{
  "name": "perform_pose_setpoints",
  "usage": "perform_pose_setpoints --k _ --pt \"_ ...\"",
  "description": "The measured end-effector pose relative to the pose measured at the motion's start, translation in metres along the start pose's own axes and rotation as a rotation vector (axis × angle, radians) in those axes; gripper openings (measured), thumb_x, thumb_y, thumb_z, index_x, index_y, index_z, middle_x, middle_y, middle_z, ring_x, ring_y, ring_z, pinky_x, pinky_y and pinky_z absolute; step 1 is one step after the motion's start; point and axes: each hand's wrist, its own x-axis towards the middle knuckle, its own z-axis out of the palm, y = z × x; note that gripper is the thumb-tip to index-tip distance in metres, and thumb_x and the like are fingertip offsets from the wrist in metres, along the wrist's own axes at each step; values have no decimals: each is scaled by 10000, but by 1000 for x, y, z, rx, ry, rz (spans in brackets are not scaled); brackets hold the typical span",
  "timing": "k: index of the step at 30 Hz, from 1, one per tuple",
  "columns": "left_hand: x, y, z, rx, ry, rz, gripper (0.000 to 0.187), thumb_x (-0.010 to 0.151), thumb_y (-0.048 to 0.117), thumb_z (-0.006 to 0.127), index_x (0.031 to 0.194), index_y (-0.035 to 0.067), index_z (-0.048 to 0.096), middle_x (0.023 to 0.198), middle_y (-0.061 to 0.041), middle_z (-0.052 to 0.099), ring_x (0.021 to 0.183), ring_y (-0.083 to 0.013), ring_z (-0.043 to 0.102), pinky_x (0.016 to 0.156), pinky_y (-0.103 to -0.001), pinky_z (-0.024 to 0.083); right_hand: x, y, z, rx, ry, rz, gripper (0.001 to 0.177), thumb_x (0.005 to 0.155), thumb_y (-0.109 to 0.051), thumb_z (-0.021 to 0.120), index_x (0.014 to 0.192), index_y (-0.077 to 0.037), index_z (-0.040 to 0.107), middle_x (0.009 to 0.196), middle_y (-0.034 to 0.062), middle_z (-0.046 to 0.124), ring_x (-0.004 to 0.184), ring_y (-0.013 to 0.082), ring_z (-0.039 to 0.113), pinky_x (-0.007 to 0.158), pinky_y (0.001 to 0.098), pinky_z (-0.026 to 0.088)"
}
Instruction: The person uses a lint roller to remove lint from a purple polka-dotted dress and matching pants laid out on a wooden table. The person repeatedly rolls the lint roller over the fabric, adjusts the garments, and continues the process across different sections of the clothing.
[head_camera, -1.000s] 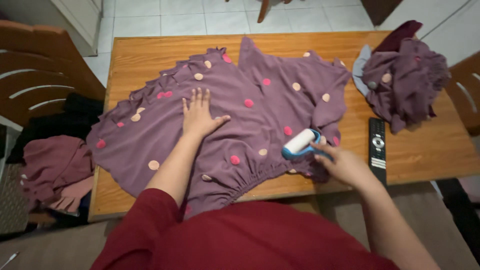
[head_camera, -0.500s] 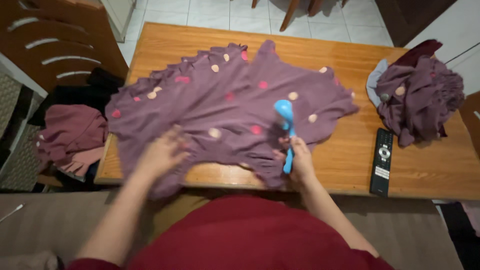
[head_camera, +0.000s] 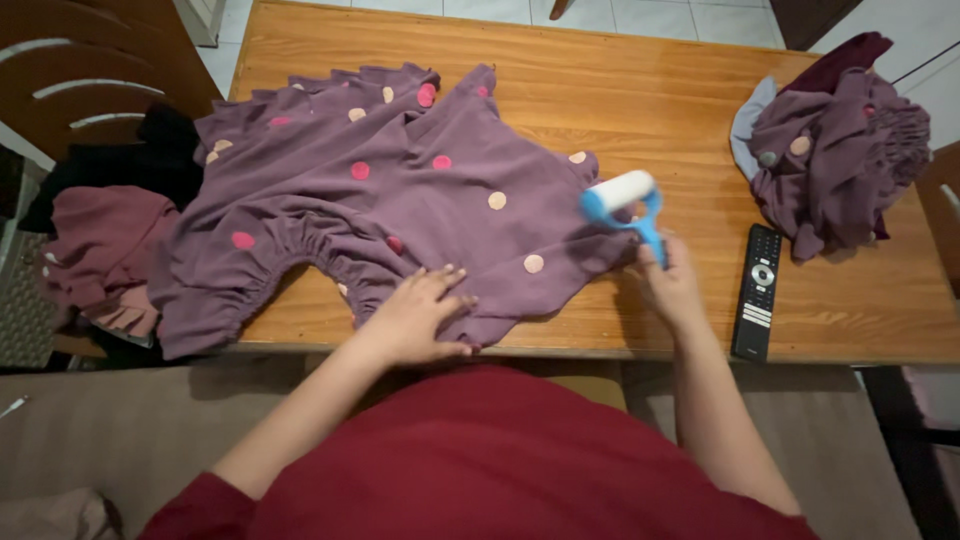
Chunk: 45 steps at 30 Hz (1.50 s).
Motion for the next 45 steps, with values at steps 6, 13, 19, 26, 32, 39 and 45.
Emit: perform_pose_setpoints --k 6,13,19,26,32,39,45 --pt "-22 2 7 -302 -328 -192 288 967 380 642 1190 231 746 1306 -22 684 1430 -266 525 1181 -540 332 -9 2 11 -36 -221 70 285 1087 -265 595 1232 -19 603 940 70 664 837 138 596 729 303 496" --pt "-32 -34 -16 -47 -84 -576 471 968 461 577 1391 264 639 1468 -40 588 1407 -246 499 1213 -487 369 26 -20 31 -10 -39 220 324 1080 -324 599 1207 -28 561 870 115 630 743 223 582 663 392 492" --pt "1 -60 3 384 -233 -443 902 835 738 547 1588 293 327 1668 -207 156 1549 -360 125 1167 -681 139 55 -56 124 -445 -103 -252 429 968 -340 667 1263 -32 617 1146 228 707 1054 441 658 835 524 526" --pt "65 -119 9 325 -239 -429 933 803 803 553 1577 325 347 1691 -167 157 1565 -325 136 1170 -697 156 144 -20 110 -685 -27 -72 509 950 -440 723 1280 -66 623 1194 190 690 1131 415 635 919 526 511" --pt "110 -143 20 298 -126 -402 927 769 726 672 1538 284 401 1656 -170 217 1529 -329 176 1150 -706 146 168 -22 89 -616 13 -51 655 822 -417 833 1334 -74 613 1258 170 665 1174 399 607 947 501 489" --pt "6 -54 41 18 277 38 327 733 362 844 950 135 755 1301 -141 624 1228 -366 557 1031 -527 427 134 16 26 -677 -132 -213 849 531 -420 1002 1205 -25 669 1305 157 631 1241 352 556 1065 452 462" --pt "-41 -18 30 -171 134 48 174 906 329 795 986 179 756 1246 -38 712 1176 -257 635 1006 -456 471 77 2 -43 -651 -47 86 787 658 -481 947 1253 -36 685 1229 186 687 1094 338 676 936 428 536"
